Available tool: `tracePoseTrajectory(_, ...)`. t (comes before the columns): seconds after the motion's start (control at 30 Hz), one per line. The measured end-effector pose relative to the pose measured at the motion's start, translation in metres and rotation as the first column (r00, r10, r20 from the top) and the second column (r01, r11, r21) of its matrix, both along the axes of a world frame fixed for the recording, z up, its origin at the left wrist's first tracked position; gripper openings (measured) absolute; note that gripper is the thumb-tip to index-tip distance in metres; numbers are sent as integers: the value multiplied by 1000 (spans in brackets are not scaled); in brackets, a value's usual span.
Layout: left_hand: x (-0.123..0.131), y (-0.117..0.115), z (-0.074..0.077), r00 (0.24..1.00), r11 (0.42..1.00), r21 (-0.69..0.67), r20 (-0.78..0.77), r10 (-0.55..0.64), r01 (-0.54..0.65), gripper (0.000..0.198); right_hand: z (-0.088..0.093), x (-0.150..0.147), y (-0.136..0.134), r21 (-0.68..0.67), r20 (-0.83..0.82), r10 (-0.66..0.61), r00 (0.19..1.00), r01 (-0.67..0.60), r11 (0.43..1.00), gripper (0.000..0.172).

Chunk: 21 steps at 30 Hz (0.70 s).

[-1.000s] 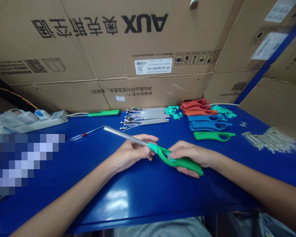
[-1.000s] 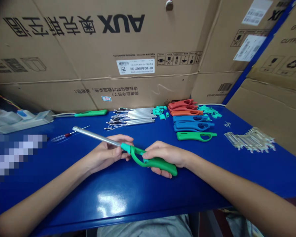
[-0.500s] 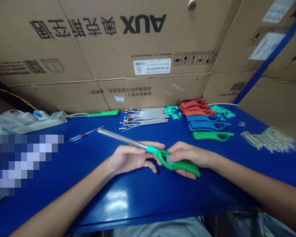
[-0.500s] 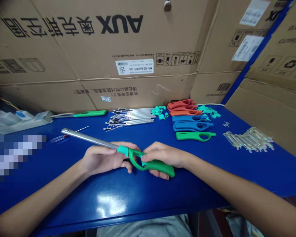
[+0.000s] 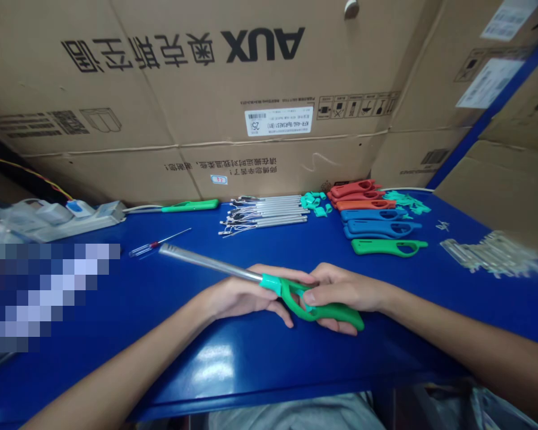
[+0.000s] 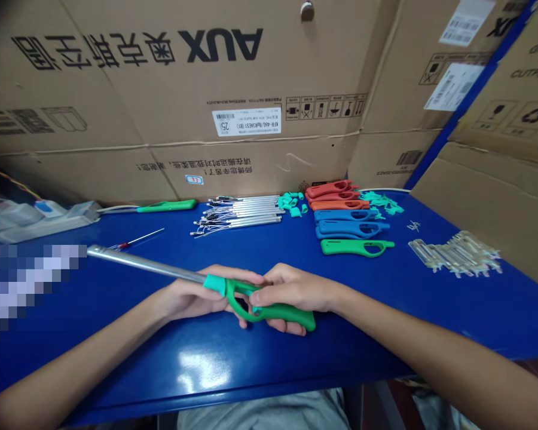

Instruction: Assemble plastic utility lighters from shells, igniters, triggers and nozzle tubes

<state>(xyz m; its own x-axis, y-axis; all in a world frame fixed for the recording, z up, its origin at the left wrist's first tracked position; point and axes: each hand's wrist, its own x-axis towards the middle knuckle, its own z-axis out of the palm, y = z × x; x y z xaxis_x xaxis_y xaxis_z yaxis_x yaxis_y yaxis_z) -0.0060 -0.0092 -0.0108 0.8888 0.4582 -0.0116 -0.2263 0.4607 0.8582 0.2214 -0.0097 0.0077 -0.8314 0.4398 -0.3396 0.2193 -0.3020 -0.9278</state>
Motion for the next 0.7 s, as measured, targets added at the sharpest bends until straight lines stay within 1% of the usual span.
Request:
tracePoseTrajectory(0.07, -2, 0, 2, 1000, 1000, 13, 27, 3, -3, 54, 1, -1, 0, 8, 8, -34, 999, 34, 999, 43)
tracePoseTrajectory(0.13, -3, 1, 4, 997, 997, 36, 39, 65, -66, 54, 1, 0, 1, 43, 24, -96, 995, 95, 995, 43)
tracePoseTrajectory(0.2, -4, 2, 6, 979, 976, 77, 32, 200, -202, 45, 0, 2, 2, 85, 9, -153, 988, 152, 985, 42)
tracePoseTrajectory(0.23, -3, 3, 7, 957, 952, 106, 23, 288, -289, 39, 0, 3, 2, 105, -3, -179, 984, 179, 978, 42)
tracePoseTrajectory(0.27, -3, 4, 8, 926, 917, 138, 15, 376, -375, 33, 1, 3, 3, 124, -14, -200, 980, 201, 972, 42)
tracePoseTrajectory(0.33, -2, 5, 10, 842, 822, 208, 11, 539, -529, 28, 1, 4, 3, 155, -20, -235, 972, 235, 959, 44)
tracePoseTrajectory(0.4, -2, 5, 13, 755, 719, 293, 18, 656, -631, 26, 2, 3, 2, 180, -6, -239, 971, 236, 955, 47)
tracePoseTrajectory(0.43, -2, 4, 14, 717, 668, 350, 18, 696, -657, 26, 3, 2, 1, 193, 4, -231, 973, 226, 955, 49)
tracePoseTrajectory(0.5, -3, 2, 18, 659, 565, 508, 6, 752, -650, 21, 3, 0, -1, 220, 34, -204, 978, 192, 957, 50)
tracePoseTrajectory(0.53, -3, 1, 19, 638, 515, 594, -4, 770, -617, 22, 2, -1, -2, 230, 51, -185, 981, 169, 958, 51)
tracePoseTrajectory(0.57, -3, 0, 20, 628, 475, 672, -19, 778, -568, 27, 2, -2, -3, 239, 69, -166, 984, 145, 960, 51)
tracePoseTrajectory(0.6, -3, -2, 20, 631, 456, 729, -43, 775, -510, 35, 2, -3, -4, 244, 84, -149, 985, 125, 962, 52)
tracePoseTrajectory(0.63, -3, -3, 20, 643, 458, 763, -73, 763, -457, 43, 2, -3, -4, 244, 94, -136, 986, 109, 964, 53)
tracePoseTrajectory(0.67, -3, -4, 19, 660, 479, 773, -106, 744, -416, 51, 2, -4, -5, 244, 98, -127, 987, 100, 965, 53)
tracePoseTrajectory(0.7, -2, -5, 17, 679, 517, 762, -142, 720, -389, 57, 2, -4, -6, 244, 99, -121, 988, 94, 965, 54)
